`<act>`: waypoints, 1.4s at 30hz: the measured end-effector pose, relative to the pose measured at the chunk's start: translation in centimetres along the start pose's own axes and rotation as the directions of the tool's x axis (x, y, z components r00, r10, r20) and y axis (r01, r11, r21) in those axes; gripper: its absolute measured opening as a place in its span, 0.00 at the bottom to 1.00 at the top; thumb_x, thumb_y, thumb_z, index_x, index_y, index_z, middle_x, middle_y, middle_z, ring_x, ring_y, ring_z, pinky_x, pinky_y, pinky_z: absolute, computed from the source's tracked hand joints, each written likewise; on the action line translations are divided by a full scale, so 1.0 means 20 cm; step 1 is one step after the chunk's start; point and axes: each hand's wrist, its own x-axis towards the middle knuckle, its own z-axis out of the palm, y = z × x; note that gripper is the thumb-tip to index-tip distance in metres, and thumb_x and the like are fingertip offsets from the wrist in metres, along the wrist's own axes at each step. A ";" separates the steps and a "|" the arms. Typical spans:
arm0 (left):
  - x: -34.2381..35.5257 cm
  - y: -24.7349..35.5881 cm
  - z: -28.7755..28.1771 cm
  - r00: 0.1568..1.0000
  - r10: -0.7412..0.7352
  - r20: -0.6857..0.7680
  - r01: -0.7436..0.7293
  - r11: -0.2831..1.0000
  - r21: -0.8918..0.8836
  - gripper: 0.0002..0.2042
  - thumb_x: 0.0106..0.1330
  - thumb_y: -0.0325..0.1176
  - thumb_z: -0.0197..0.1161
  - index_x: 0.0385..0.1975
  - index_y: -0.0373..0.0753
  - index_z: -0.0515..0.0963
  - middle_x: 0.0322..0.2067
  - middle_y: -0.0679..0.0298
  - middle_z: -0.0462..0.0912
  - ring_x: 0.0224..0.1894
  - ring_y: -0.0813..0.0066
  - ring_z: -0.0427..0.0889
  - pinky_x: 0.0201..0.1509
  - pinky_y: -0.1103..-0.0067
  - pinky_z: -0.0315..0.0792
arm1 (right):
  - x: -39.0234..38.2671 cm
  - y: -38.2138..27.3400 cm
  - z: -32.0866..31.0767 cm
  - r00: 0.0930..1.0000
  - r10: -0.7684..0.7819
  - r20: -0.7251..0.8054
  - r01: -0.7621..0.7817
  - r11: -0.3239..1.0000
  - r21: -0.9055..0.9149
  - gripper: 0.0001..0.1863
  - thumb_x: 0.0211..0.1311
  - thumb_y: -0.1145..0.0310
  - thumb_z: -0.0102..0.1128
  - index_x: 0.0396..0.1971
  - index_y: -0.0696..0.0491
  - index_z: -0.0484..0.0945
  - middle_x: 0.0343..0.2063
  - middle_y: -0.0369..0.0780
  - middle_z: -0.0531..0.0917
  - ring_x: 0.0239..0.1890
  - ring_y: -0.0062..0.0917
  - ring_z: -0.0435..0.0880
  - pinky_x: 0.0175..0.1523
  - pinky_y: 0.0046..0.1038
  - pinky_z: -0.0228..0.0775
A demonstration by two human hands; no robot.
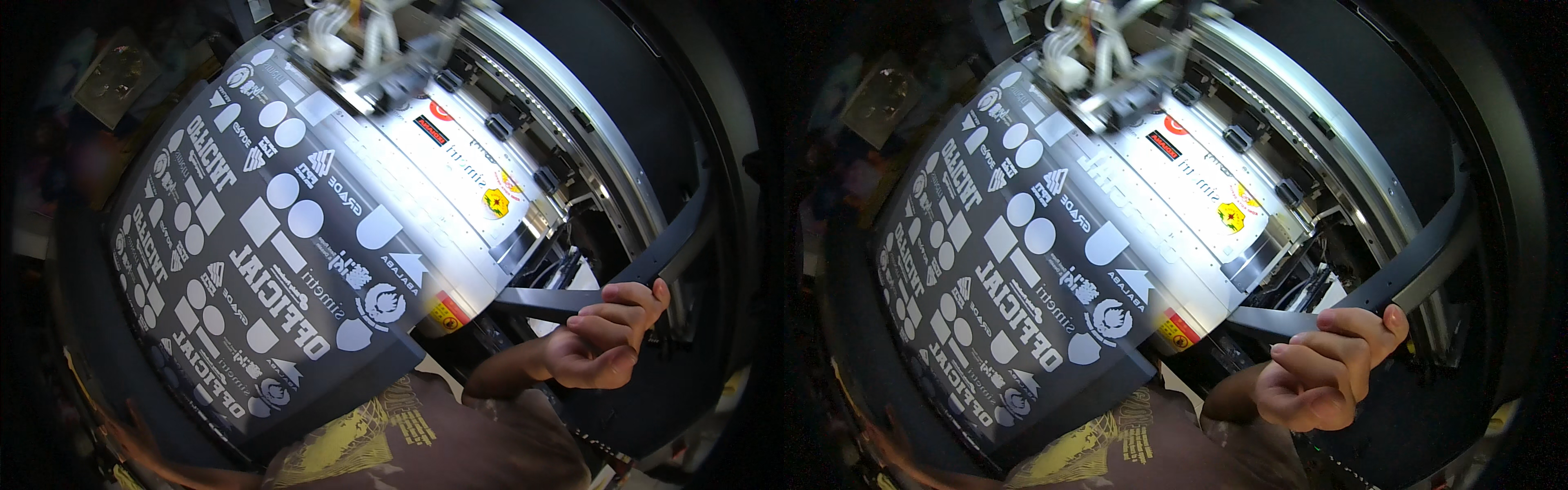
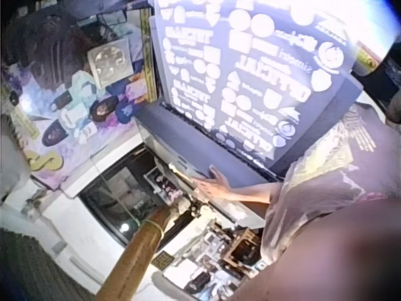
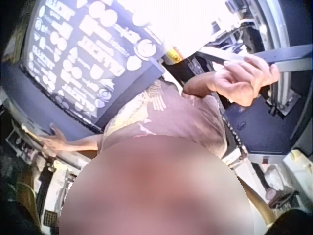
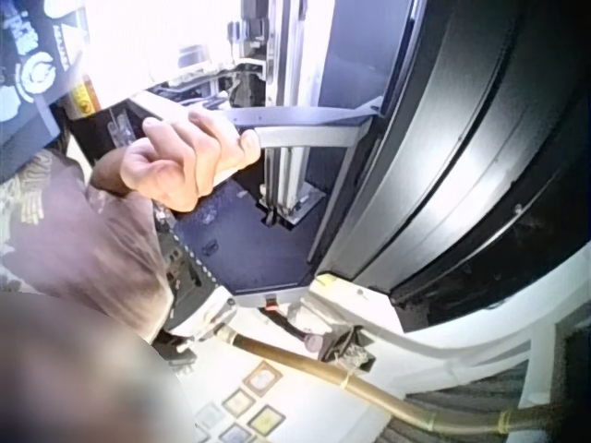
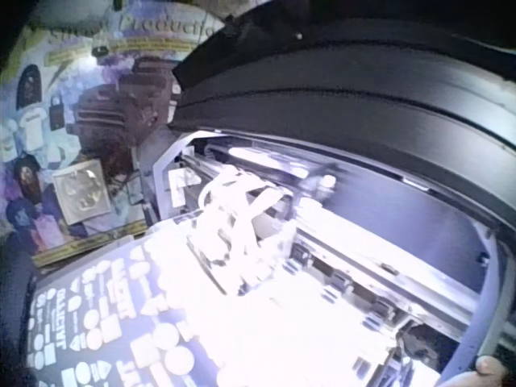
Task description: The person walks to a large printing machine, opens a side panel, and places a roll of printed vinyl inside. They then close the panel and observe the machine as it processes the material. Finally, they reach under the machine to retrieve a small item from a bucket.
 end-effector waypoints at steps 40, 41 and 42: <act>-0.03 0.14 -0.17 0.993 0.006 0.121 -0.020 0.993 0.115 0.36 0.72 0.60 0.52 0.74 0.47 0.56 0.72 0.54 0.61 0.73 0.55 0.60 0.74 0.62 0.58 | 0.01 0.03 0.01 1.000 -0.017 -0.012 0.017 0.998 0.062 0.30 0.75 0.59 0.29 0.09 0.45 0.69 0.10 0.31 0.68 0.27 0.22 0.76 0.69 0.48 0.55; -0.03 0.12 -0.15 0.996 0.041 0.080 -0.046 0.997 0.063 0.36 0.73 0.59 0.52 0.74 0.44 0.56 0.71 0.52 0.61 0.73 0.53 0.61 0.74 0.62 0.59 | 0.01 0.03 0.01 1.000 -0.013 -0.008 0.013 0.998 0.063 0.30 0.75 0.59 0.29 0.09 0.46 0.69 0.10 0.32 0.68 0.27 0.22 0.76 0.69 0.47 0.55; -0.02 0.10 -0.13 0.997 0.062 0.054 -0.064 0.998 0.022 0.37 0.73 0.58 0.52 0.74 0.41 0.56 0.71 0.50 0.61 0.72 0.51 0.61 0.74 0.62 0.59 | 0.01 0.04 0.01 1.000 -0.009 -0.004 0.009 0.998 0.064 0.31 0.75 0.59 0.29 0.10 0.46 0.69 0.10 0.32 0.68 0.27 0.22 0.76 0.69 0.47 0.55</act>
